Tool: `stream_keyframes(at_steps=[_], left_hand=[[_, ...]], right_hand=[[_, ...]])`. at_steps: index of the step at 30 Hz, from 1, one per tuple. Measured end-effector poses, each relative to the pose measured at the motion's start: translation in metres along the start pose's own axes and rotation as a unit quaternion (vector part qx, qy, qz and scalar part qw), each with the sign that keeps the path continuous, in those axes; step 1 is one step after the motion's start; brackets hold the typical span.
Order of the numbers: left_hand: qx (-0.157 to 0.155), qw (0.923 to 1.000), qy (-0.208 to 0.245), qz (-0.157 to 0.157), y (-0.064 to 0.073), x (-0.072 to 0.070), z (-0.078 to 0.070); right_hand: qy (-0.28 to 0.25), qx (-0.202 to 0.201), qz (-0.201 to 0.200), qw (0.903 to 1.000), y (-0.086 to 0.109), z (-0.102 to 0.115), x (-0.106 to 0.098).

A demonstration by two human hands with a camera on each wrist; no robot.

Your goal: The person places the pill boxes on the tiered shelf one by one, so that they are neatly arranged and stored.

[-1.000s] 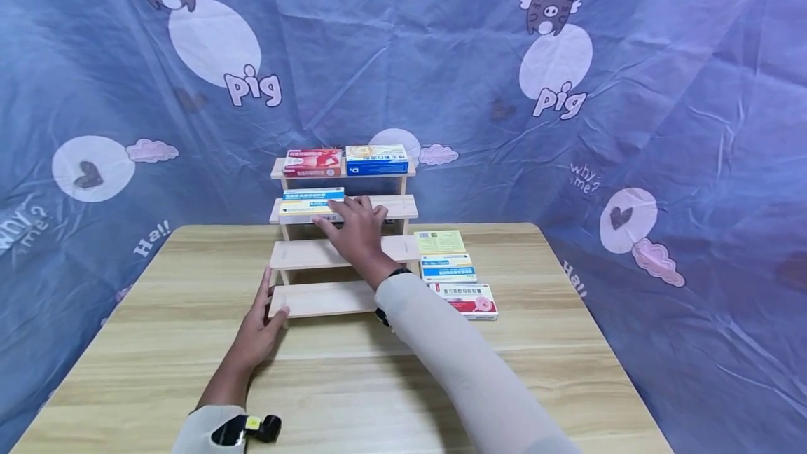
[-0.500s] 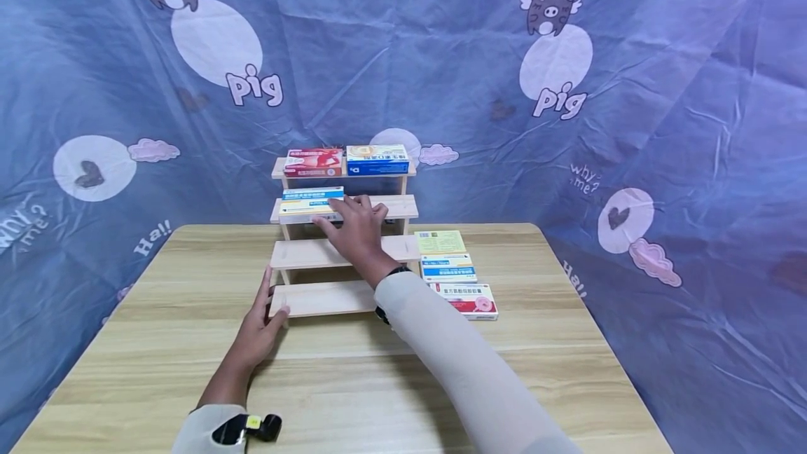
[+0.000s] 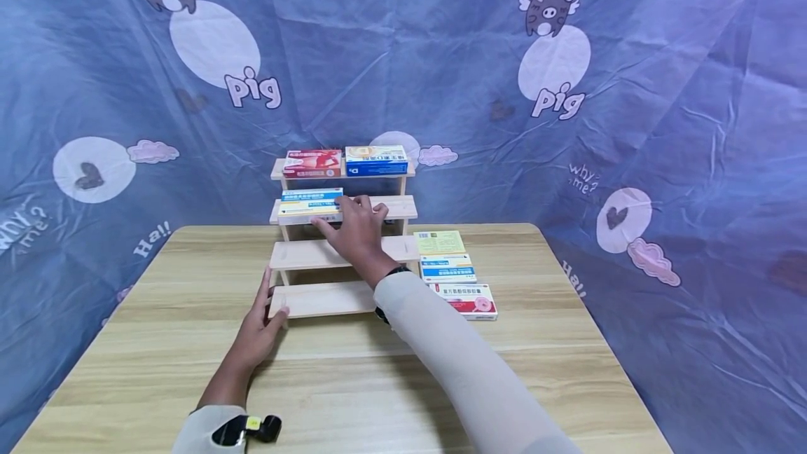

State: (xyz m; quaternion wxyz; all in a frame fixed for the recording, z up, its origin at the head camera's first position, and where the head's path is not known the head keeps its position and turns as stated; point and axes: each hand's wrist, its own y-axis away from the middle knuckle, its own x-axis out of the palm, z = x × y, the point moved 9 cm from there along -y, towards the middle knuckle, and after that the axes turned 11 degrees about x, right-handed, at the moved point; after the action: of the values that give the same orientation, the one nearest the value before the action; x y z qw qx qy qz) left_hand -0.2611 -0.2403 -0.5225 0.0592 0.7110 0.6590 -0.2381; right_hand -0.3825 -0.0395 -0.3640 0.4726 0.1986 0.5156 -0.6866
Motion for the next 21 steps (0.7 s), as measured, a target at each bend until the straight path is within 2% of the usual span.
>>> stream_keyframes(at_steps=[12, 17, 21], left_hand=[[-0.007, 1.0000, -0.002, 0.001, 0.0006, -0.0004, -0.0014], [-0.002, 1.0000, -0.005, 0.001, 0.0006, 0.0000, -0.0025], [0.010, 0.9999, -0.010, 0.003, 0.0010, 0.0000, -0.0051]], right_hand=[[0.007, 0.002, 0.000, 1.0000, -0.0003, 0.0007, -0.0008], [0.019, 0.011, -0.003, 0.9998, -0.0005, -0.0007, -0.0005], [0.004, 0.022, -0.001, 0.9998, 0.0004, -0.0052, -0.0007]])
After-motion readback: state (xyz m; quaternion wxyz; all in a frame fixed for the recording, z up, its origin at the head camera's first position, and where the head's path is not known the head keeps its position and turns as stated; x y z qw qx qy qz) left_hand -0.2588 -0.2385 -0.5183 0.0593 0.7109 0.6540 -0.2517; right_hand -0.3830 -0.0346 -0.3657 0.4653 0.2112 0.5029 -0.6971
